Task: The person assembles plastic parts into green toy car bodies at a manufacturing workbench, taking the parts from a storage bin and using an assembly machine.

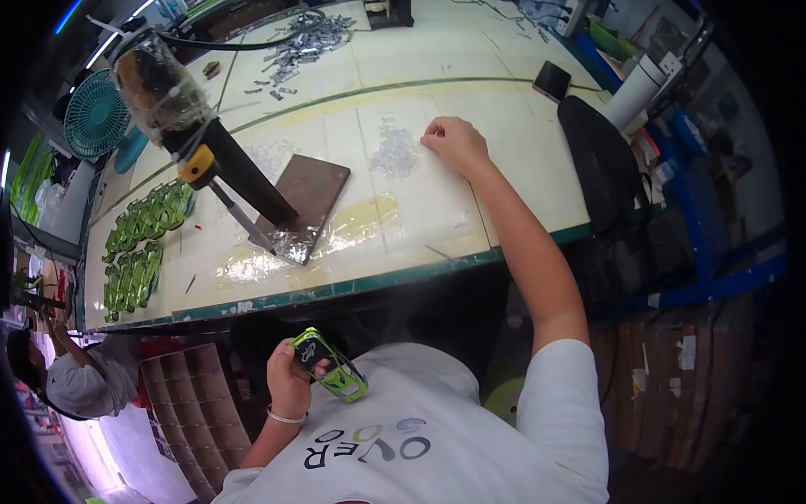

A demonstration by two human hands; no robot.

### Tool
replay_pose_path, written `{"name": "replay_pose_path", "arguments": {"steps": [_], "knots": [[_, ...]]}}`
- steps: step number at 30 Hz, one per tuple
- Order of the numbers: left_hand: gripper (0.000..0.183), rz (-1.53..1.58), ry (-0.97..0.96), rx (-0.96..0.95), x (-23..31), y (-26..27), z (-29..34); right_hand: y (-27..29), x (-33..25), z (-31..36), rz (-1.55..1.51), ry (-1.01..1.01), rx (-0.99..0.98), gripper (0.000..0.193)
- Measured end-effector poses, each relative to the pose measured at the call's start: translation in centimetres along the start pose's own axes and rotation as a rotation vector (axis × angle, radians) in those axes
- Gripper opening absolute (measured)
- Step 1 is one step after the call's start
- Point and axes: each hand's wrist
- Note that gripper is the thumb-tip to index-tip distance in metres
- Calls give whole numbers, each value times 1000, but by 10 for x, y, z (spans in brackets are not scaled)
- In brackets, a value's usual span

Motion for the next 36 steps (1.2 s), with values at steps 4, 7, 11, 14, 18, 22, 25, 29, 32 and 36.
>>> {"name": "replay_pose_path", "arguments": {"steps": [4,7,11,14,18,22,25,29,32,36], "knots": [[26,-34,18,-64,-3,3,-4,1,-1,-6,101,91,-98,15],[25,-87,-1,-50,-1,-5,-3,4,0,-10,115,172,-160,14],[25,-78,-15,-70,-5,-3,4,13,-25,-11,171,-93,-405,12],[24,-85,-23,-75,-5,-1,10,16,-15,-11,20,-111,-454,12],[21,-216,-153,-139,4,1,8,24,13,11,-432,-38,-204,10],[19,-436,-313,-227,22,-6,2,15,-24,91,-783,124,-326,4],[17,-415,-379,-251,36,-19,2,-12,-58,167,-786,432,-495,4],[17,-492,-426,-284,42,-27,4,-33,-72,201,-853,377,-571,4],[17,-526,-423,-305,42,-29,8,-36,-71,206,-974,257,-663,3],[17,-529,-431,-309,46,-29,13,-36,-74,206,-1120,144,-791,3]]}}
Point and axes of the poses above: each hand's wrist, its own z-axis away from the middle knuckle, its own y-axis out of the back of the hand, x = y × z, and after that the axes turned 1 degree about -y, right-handed
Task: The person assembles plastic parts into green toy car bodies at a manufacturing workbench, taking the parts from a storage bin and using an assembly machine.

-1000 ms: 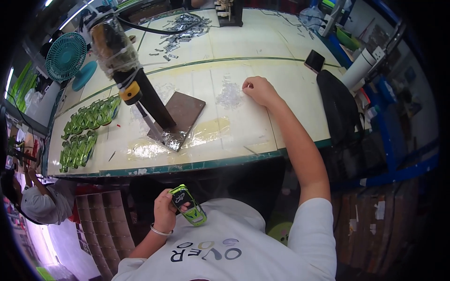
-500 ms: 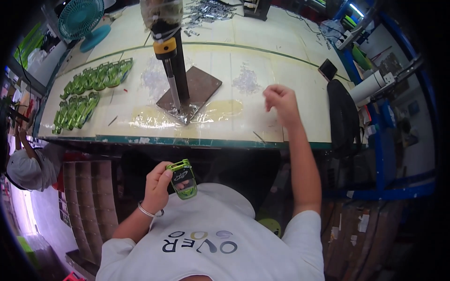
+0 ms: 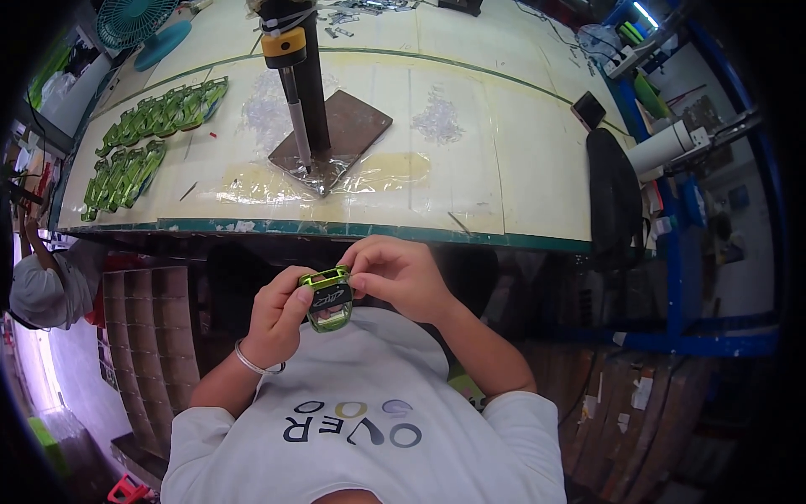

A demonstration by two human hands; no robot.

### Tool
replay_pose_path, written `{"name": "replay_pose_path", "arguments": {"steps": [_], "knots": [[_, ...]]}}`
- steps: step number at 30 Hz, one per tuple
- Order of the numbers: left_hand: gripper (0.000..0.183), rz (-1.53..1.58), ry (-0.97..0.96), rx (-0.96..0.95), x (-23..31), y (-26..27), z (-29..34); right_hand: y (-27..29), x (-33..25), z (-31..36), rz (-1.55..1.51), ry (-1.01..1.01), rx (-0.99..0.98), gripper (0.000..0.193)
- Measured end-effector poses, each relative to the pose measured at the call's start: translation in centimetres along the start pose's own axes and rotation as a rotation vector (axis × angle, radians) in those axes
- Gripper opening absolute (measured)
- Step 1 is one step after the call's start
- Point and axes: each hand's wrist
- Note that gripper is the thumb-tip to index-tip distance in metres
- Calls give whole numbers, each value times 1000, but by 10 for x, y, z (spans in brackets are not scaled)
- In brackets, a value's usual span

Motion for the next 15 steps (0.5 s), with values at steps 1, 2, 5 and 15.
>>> {"name": "replay_pose_path", "arguments": {"steps": [1,2,5,15], "knots": [[17,-11,-2,-1,2,0,0,0,0,0,0,-2,-3,3],[17,-21,-4,-2,3,0,0,-1,0,0,11,9,-3,3],[16,-23,5,-5,3,0,1,-1,-2,1,143,43,-4,4],[18,-131,-39,-106,3,1,7,7,3,-2,-365,-254,-96,26]]}}
Point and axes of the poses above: each hand's wrist, its own z-axis away from the middle knuckle, its own y-axis out of the back of the hand, x = y × z, and after that the axes turned 1 degree about -y, right-handed
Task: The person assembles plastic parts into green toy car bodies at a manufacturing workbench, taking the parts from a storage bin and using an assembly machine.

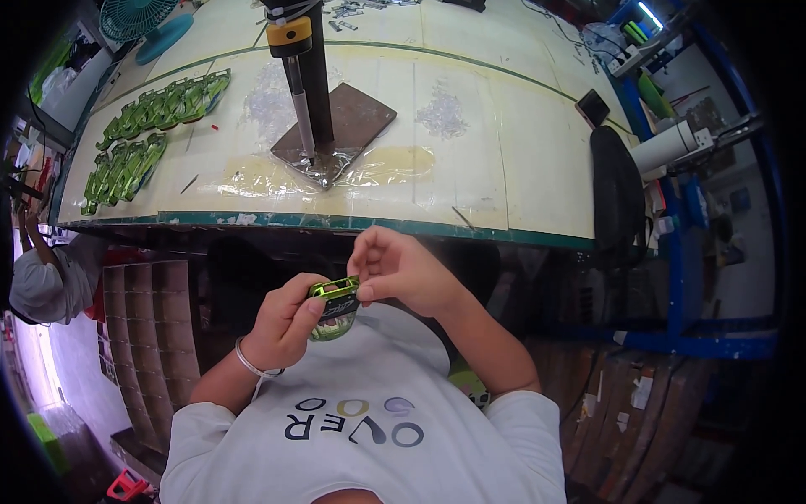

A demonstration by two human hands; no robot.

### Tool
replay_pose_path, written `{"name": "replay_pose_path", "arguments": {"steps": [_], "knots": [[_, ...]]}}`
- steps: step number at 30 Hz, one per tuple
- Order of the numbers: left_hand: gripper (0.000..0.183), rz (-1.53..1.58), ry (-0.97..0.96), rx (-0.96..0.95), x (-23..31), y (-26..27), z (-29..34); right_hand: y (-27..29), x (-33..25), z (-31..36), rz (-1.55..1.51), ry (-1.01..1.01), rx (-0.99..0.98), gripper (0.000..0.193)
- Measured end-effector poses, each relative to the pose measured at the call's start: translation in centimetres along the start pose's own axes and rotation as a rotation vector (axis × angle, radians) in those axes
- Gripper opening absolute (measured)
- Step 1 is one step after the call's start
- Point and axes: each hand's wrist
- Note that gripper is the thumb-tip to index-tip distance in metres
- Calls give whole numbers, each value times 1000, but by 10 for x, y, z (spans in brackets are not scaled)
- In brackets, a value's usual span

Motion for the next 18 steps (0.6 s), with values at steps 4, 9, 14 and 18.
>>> {"name": "replay_pose_path", "arguments": {"steps": [4,9,14,18], "knots": [[17,63,99,13,-10,-1,0,8,17,-3,101,-73,122,34],[18,614,135,240,-21,-6,-1,-25,40,0,1292,659,234,65],[28,555,130,234,-15,-2,-3,-22,55,-10,1489,818,301,67],[60,-129,-191,200,-28,18,-14,-20,52,-10,1393,930,172,67]]}}
Point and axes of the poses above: each hand's wrist, its own z-axis away from the middle knuckle, its own y-axis out of the back of the hand, x = y × z, and after that the axes turned 1 degree about -y, right-handed
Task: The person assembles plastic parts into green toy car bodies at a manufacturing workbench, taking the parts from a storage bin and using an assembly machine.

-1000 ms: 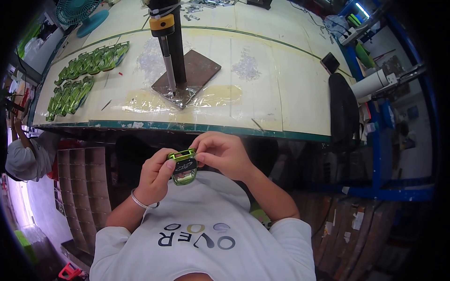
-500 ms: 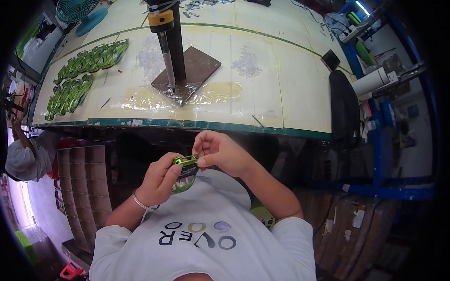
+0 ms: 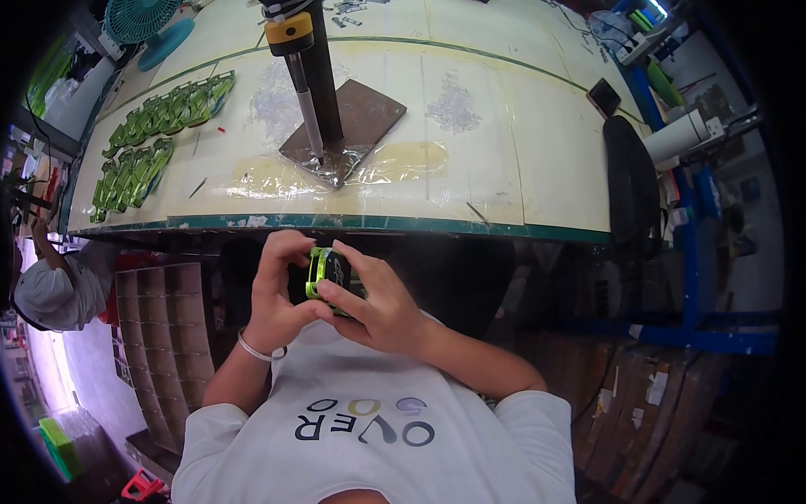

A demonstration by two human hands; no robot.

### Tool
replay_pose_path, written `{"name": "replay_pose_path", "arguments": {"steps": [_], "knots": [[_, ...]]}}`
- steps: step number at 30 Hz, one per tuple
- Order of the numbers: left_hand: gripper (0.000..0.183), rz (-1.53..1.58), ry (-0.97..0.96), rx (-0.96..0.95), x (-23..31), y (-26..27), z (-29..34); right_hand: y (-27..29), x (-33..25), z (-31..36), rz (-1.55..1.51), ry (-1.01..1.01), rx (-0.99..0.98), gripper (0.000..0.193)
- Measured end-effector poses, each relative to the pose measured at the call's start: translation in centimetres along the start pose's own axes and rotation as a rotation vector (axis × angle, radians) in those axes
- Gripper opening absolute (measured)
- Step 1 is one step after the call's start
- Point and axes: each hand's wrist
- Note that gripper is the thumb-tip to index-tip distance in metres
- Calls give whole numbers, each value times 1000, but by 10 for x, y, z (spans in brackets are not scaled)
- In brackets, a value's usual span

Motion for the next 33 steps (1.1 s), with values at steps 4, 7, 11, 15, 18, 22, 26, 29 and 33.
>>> {"name": "replay_pose_path", "arguments": {"steps": [4,7,11,15,18,22,26,29,33], "knots": [[66,31,-136,-153,-17,2,-8,-2,-3,1,-209,-4,15,67],[68,598,97,-140,-23,-12,-10,-3,-7,19,-707,-421,57,67],[70,1086,508,-23,-24,-21,-5,5,-12,-15,-1464,-865,297,62],[89,1139,498,40,-21,-26,-15,6,-2,-29,-1706,-910,425,55],[106,1025,310,-35,-22,-28,-24,4,7,-39,-1738,-925,409,53],[111,927,392,-69,-19,-20,-38,-2,11,-50,-1680,-946,426,43],[108,923,416,-29,-18,-15,-44,-2,8,-58,-1698,-957,414,42],[111,892,428,-17,-14,-14,-48,2,4,-63,-1680,-981,407,43],[118,829,426,9,-7,-12,-54,6,0,-70,-1669,-997,397,45]]}}
Point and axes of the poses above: each hand's wrist, its own z-axis away from the middle knuckle, its own y-axis out of the back of the hand, x = y × z, and after that the axes turned 1 degree about -y, right-handed
